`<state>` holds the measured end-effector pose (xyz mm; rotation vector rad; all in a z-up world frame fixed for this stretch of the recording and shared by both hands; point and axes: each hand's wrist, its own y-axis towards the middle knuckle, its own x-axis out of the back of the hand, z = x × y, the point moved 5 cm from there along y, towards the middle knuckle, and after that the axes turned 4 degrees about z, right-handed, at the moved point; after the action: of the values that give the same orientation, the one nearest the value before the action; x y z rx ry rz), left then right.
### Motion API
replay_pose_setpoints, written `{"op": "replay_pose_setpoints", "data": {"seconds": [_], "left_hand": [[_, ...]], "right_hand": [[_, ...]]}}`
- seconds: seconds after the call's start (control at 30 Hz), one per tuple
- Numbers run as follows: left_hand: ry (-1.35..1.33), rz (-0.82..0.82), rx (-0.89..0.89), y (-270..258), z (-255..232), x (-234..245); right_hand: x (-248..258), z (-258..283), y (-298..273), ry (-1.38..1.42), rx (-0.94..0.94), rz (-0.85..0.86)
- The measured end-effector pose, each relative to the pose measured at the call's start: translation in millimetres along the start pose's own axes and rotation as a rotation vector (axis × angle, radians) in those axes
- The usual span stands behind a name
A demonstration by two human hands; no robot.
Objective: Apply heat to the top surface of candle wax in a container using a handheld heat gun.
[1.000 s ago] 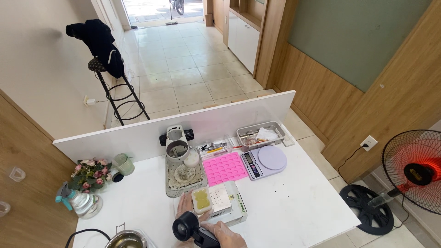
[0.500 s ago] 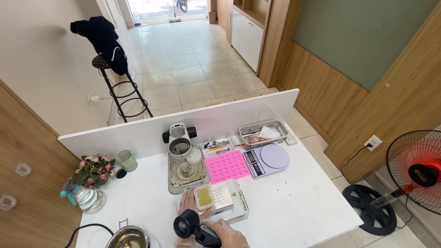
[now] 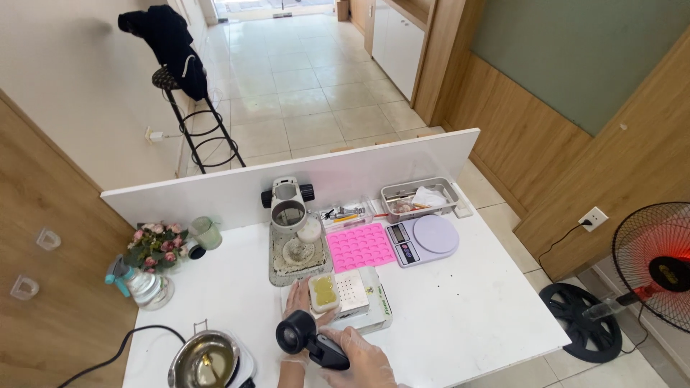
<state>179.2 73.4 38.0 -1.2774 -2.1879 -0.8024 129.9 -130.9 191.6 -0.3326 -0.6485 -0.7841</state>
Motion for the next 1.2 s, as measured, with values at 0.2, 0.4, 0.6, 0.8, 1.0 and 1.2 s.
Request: {"op": "replay_pose_setpoints", "data": {"seconds": [0.2,0.4,0.6,0.8,1.0,1.2], "left_hand": [[0.037,-0.054,-0.014,-6.0,-29.4,15.4],[-0.008,-0.051,0.019,-8.7,-50.0,31.2],[-0.037,-0.044,0.023,-10.3,-65.1,43.2],[-0.029,-0.04,0.031,-11.5,-63.5,42.7],[-0.001,-0.06,0.022,-10.8,-68.6,46.5],[0.026,-0.063,0.019,-9.5,-62.7,40.6]], "right_hand": [[15.0,18.9,-9.4,-0.034,0.075,-0.079],[15.0,22.3,-9.5,-0.089,0.057,-0.065],[18.0,29.1,-10.6,-0.094,0.043,-0.051],[22.6,36.0,-12.2,-0.082,0.078,-0.058],[20.7,34.4,-11.0,-0.079,0.009,-0.026],[20.7,36.1,-11.1,-0.08,0.008,-0.033]]}}
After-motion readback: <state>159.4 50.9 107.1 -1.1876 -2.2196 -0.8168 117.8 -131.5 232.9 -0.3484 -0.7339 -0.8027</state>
